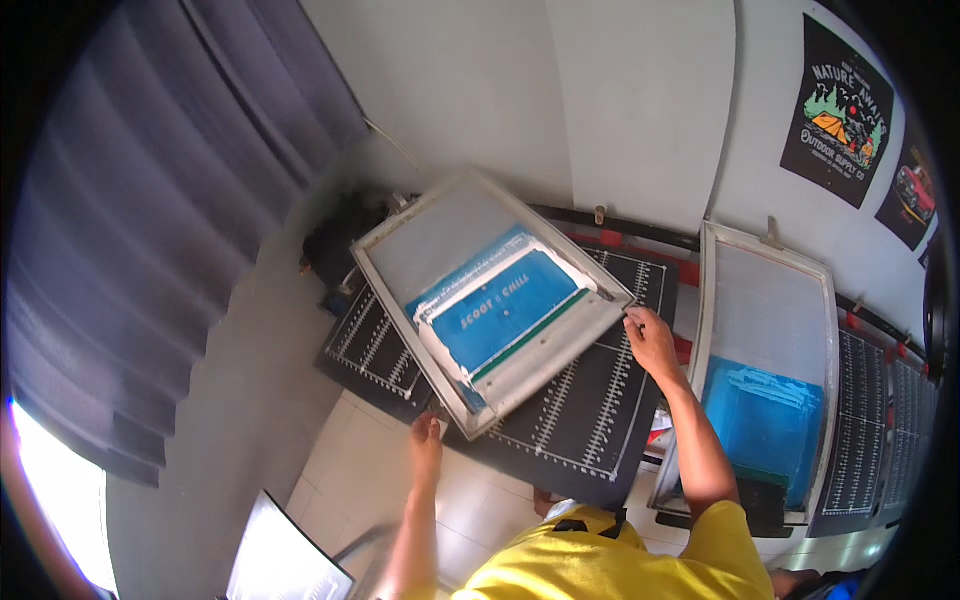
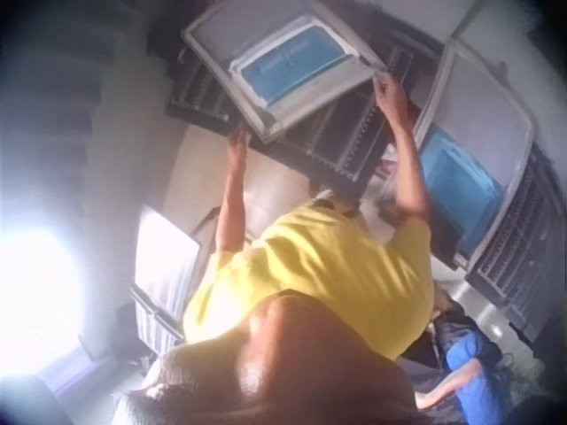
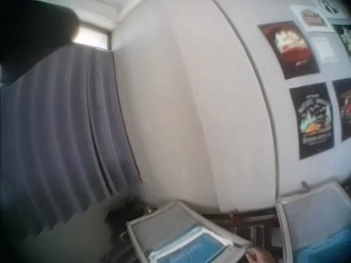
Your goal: The person performs screen printing by applying blue ink through a screen onto black shirts using a squeegee, then lifts the frame and moves between printing stations.
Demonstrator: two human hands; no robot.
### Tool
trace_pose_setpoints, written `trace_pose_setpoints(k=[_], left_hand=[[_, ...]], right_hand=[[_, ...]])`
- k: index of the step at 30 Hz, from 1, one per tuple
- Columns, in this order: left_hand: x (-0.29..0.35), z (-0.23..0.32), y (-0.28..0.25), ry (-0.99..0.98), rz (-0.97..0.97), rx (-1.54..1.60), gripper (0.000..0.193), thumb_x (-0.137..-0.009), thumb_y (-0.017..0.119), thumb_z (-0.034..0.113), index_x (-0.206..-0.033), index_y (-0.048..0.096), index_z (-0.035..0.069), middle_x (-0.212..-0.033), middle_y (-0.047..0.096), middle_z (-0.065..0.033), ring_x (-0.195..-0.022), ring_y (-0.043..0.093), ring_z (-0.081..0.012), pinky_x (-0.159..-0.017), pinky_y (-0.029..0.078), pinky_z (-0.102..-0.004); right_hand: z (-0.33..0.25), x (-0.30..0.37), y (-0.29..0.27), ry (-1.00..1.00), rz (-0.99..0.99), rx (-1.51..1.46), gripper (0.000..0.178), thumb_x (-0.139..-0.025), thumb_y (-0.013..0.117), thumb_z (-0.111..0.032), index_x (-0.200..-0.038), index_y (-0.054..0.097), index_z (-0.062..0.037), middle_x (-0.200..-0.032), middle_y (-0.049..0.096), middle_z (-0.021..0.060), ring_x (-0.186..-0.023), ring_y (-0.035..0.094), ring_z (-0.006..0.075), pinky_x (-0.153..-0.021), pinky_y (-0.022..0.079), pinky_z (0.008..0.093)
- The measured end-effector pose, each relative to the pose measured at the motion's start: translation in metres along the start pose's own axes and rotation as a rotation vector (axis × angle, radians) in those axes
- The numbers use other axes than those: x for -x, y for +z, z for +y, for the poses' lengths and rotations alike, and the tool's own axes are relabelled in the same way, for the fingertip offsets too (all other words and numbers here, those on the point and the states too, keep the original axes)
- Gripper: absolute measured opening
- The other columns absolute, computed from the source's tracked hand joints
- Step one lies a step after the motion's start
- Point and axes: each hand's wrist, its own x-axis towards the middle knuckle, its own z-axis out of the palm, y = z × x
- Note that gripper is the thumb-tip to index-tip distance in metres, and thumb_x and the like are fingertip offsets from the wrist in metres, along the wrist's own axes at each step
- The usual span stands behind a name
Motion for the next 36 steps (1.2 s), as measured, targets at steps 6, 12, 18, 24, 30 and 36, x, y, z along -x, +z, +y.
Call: trace_pose_setpoints(k=[6,12,18,24,30,36], left_hand=[[-0.052,-0.002,0.007,-0.267,-0.200,-0.069,0.057,-0.096,0.058,0.034,-0.136,0.048,-0.004,-0.126,0.060,-0.0176,-0.110,0.061,-0.0271,-0.091,0.049,-0.0384],[-0.061,-0.013,0.022,-0.206,-0.199,0.032,0.040,-0.096,0.057,0.032,-0.110,0.062,-0.006,-0.098,0.066,-0.0110,-0.088,0.060,-0.0184,-0.076,0.050,-0.0332],[-0.065,-0.004,0.032,-0.222,-0.089,0.029,0.047,-0.099,0.053,0.039,-0.109,0.059,-0.007,-0.098,0.062,-0.0106,-0.090,0.055,-0.0175,-0.079,0.047,-0.0334],[-0.061,-0.004,0.049,-0.211,0.021,0.068,0.047,-0.101,0.049,0.041,-0.114,0.053,-0.005,-0.103,0.059,-0.0134,-0.094,0.052,-0.0207,-0.086,0.044,-0.0359],[-0.101,-0.076,0.055,-0.135,0.093,0.197,0.050,-0.100,0.049,0.044,-0.124,0.047,-0.001,-0.115,0.056,-0.0131,-0.102,0.053,-0.0243,-0.088,0.045,-0.0405],[-0.143,-0.057,0.042,-0.169,0.060,0.299,0.055,-0.099,0.048,0.045,-0.131,0.047,-0.001,-0.122,0.055,-0.0133,-0.109,0.053,-0.0259,-0.093,0.045,-0.0399]], right_hand=[[0.071,-0.107,0.055,-0.044,0.095,0.266,0.024,-0.094,0.057,-0.022,-0.106,0.065,-0.0021,-0.104,0.068,0.0185,-0.101,0.064,0.0381,-0.089,0.050,0.0453],[0.099,-0.164,0.087,0.235,-0.151,0.194,0.036,-0.097,0.054,-0.031,-0.103,0.064,0.0031,-0.097,0.069,0.0224,-0.096,0.067,0.0372,-0.085,0.051,0.0414],[0.089,-0.171,0.099,0.412,-0.206,0.216,0.042,-0.096,0.052,-0.036,-0.100,0.069,0.0022,-0.099,0.066,0.0292,-0.099,0.064,0.0427,-0.086,0.049,0.0439],[0.096,-0.175,0.106,0.382,-0.164,0.214,0.042,-0.096,0.050,-0.035,-0.094,0.070,0.0021,-0.100,0.067,0.0274,-0.100,0.064,0.0440,-0.090,0.048,0.0509],[0.133,-0.151,0.105,0.294,-0.021,0.150,0.037,-0.093,0.054,-0.031,-0.087,0.070,0.0014,-0.085,0.067,0.0266,-0.082,0.067,0.0414,-0.072,0.049,0.0489],[0.059,-0.098,0.120,0.382,0.077,0.128,0.042,-0.097,0.048,-0.032,-0.091,0.067,0.0041,-0.094,0.066,0.0279,-0.094,0.063,0.0460,-0.084,0.048,0.0523]])
